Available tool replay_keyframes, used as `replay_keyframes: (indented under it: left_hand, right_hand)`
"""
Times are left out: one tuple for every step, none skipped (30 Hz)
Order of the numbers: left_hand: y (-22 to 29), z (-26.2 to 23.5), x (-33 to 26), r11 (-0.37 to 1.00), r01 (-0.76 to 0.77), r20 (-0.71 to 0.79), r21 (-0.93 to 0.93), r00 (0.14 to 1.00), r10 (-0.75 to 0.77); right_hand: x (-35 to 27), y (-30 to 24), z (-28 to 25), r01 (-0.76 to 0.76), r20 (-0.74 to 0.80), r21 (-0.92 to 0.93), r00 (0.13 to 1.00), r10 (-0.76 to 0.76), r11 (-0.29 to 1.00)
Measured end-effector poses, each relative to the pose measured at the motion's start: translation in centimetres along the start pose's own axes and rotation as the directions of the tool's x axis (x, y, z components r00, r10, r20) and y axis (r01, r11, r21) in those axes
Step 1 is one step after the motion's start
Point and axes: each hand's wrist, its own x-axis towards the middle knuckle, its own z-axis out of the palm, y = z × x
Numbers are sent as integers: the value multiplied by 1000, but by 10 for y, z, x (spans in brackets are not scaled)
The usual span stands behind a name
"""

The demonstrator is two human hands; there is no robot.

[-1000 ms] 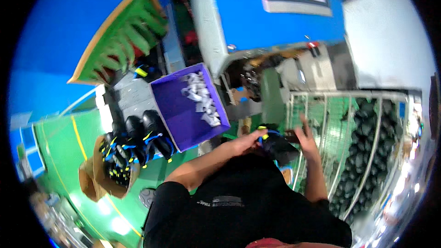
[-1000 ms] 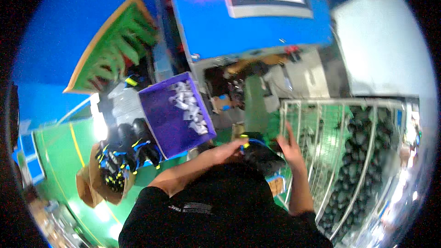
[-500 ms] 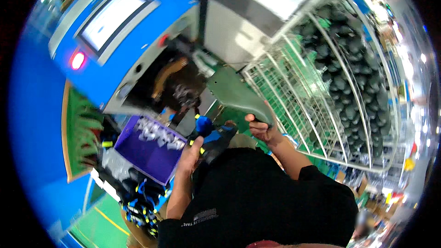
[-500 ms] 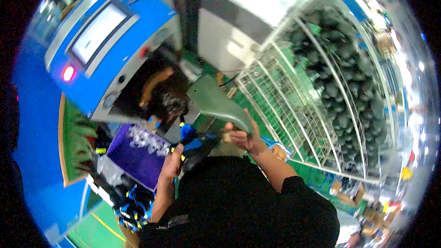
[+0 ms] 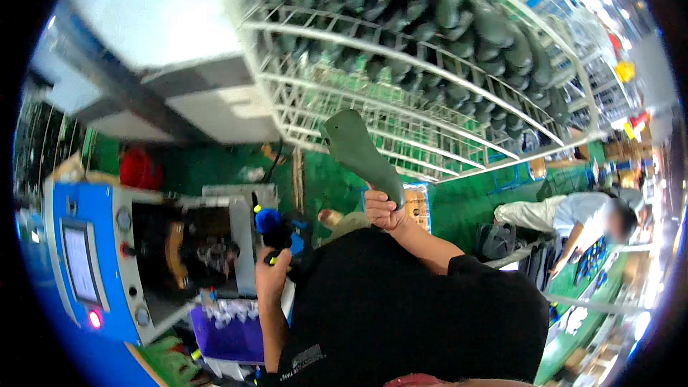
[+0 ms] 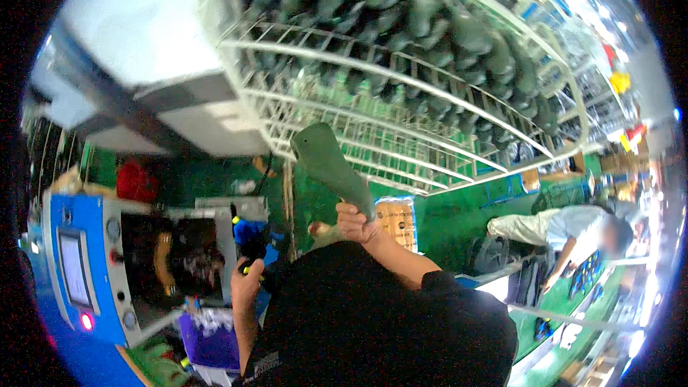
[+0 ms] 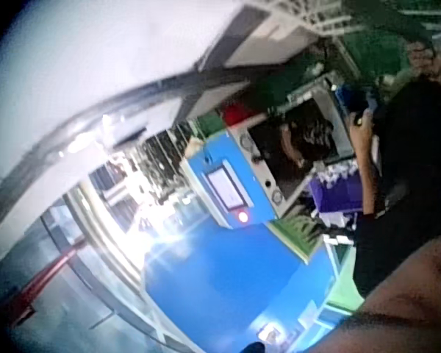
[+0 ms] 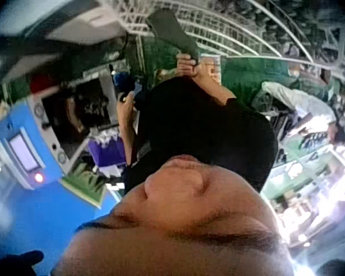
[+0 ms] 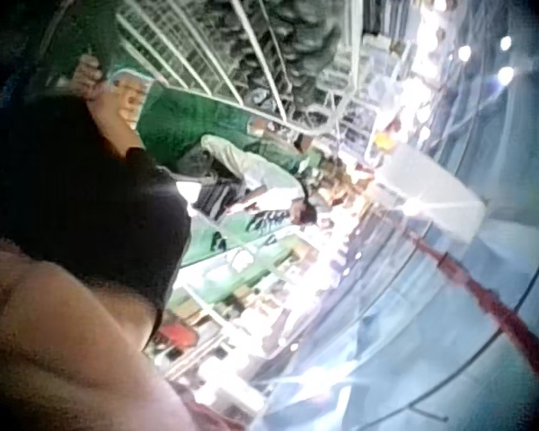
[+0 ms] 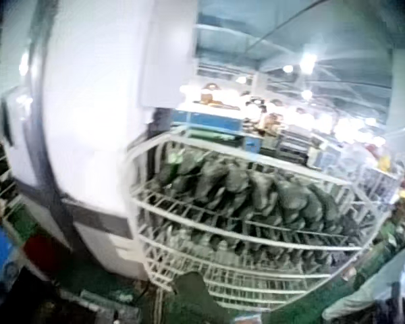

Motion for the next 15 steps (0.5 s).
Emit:
replay_keyframes:
  left_hand:
    - [8,7,3,996,-28,-35,89,999,31]
    - [-7,11,17,996,-85,-23,33,996,86]
    - [-22,15,32,990,-141,-14,-27,990,140]
    - [-11,22,32,988,-148,2,-48,989,148]
    - [-2,28,27,987,-149,5,-64,989,149]
    - [4,33,24,986,-106,-8,-126,994,106]
    - [13,34,20,997,-9,-46,-79,999,5]
    - [14,38,22,996,15,-114,-84,993,-25]
    - [9,41,25,995,44,-175,-90,983,-60]
    - [6,42,28,994,57,-178,-94,981,-73]
    - [4,43,28,992,70,-190,-103,978,-89]
    - [3,44,29,990,83,-202,-113,974,-105]
    - [3,46,31,988,109,-222,-110,966,-131]
    - [7,46,30,986,133,-247,-103,957,-155]
    - [10,46,29,983,156,-272,-97,946,-177]
  right_hand:
    - [-4,-13,12,90,-28,-83,995,-92,992]
    - [-6,-22,33,191,-70,-187,976,-207,964]
    - [-9,-34,52,282,-99,-289,942,-322,915]
    - [-19,-51,62,318,-84,-268,932,-351,909]
    - [-26,-68,68,342,-41,-271,930,-365,900]
    - [-31,-80,76,362,-2,-268,927,-376,893]
    - [-33,-94,86,432,9,-238,896,-443,870]
    - [-33,-109,93,385,90,-250,923,-375,888]
    - [-35,-121,94,402,104,-214,916,-389,890]
    - [-37,-133,93,415,116,-178,909,-400,892]
    - [-33,-137,98,418,126,-140,906,-403,897]
    - [-28,-137,101,477,102,-56,877,-470,877]
    - [-24,-137,103,468,144,-79,879,-454,880]
    - [-18,-133,102,457,189,-95,881,-435,884]
    - [-14,-130,99,447,232,-112,880,-414,887]
